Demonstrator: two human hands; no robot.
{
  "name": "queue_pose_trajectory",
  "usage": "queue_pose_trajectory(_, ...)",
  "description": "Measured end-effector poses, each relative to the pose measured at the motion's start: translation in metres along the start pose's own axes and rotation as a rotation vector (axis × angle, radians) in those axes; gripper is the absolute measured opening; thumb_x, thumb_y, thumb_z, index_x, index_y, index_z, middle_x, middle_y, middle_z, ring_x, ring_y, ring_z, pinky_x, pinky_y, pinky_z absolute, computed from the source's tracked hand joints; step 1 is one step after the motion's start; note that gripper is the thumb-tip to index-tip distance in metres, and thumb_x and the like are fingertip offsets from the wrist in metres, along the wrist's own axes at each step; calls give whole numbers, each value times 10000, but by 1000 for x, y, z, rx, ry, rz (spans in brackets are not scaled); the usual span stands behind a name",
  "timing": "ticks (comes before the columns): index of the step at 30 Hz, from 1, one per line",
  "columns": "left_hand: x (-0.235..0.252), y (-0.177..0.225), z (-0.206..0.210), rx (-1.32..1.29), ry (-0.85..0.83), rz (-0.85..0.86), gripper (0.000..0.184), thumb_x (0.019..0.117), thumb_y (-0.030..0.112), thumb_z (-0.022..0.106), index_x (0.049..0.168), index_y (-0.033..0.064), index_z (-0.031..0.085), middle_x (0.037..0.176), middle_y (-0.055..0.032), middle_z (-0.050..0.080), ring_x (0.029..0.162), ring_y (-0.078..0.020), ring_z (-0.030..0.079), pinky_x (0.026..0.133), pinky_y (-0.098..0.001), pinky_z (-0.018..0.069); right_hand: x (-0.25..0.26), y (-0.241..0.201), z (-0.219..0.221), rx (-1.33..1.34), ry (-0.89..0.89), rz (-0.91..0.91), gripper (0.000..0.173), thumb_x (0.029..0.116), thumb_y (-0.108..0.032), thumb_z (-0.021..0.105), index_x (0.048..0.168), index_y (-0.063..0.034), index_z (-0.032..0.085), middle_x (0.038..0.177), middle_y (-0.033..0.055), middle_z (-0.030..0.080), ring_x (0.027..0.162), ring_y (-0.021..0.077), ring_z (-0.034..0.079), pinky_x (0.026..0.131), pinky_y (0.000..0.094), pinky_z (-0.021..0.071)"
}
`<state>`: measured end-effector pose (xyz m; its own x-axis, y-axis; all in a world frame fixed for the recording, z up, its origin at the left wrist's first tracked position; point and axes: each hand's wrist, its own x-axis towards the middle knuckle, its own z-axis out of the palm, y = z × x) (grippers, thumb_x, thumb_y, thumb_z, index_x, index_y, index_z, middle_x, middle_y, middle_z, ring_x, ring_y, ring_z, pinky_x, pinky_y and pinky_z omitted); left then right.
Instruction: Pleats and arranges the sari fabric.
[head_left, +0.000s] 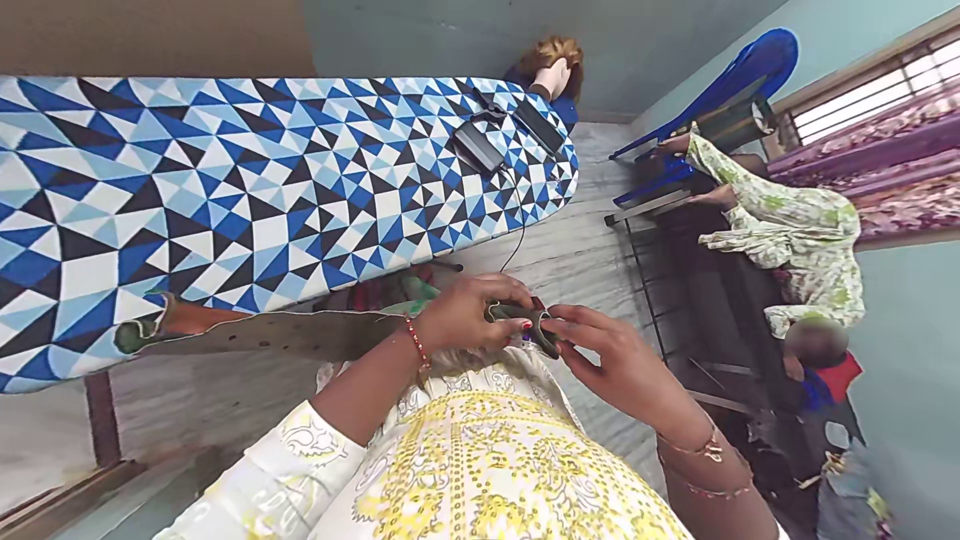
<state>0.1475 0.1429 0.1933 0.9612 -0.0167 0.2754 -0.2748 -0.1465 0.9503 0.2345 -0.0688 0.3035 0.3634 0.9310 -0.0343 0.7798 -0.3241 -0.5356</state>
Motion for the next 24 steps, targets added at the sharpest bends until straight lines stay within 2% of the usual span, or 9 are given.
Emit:
queue_pose_trajectory(3,3,0,3,21,2,-13,257,928,254,697,1070,51,765,1164,-83,722,1113,-99,657,947,-281,530,-2,0,0,-6,15,10,312,937,-26,580,1200,-36,747,1217,174,700,1030,147,697,893,192,542)
queue_pose_trajectory(9,7,-1,9,-5,38,18,202,920,201,683,954,13,751,1085,-95,732,1060,-96,666,916,-259,528,-6,3,0,14,30,21,316,939,-25,579,1208,-38,744,1229,175,696,1024,132,697,875,182,546)
queue_pose_trajectory(17,9,2,11,-12,29,-16,218,928,218,676,954,11,739,1124,-103,720,1088,-106,654,931,-279,522,-8,7,0,47,46,29,319,951,-28,581,1233,-28,728,1241,174,683,1019,118,693,864,181,556)
queue_pose_trajectory(24,10,2,13,-35,59,-19,212,934,208,671,966,10,740,1119,-97,715,1086,-79,645,936,-241,513,-8,8,1,78,63,14,349,938,-21,598,1273,-6,698,1260,188,668,997,105,691,850,174,559)
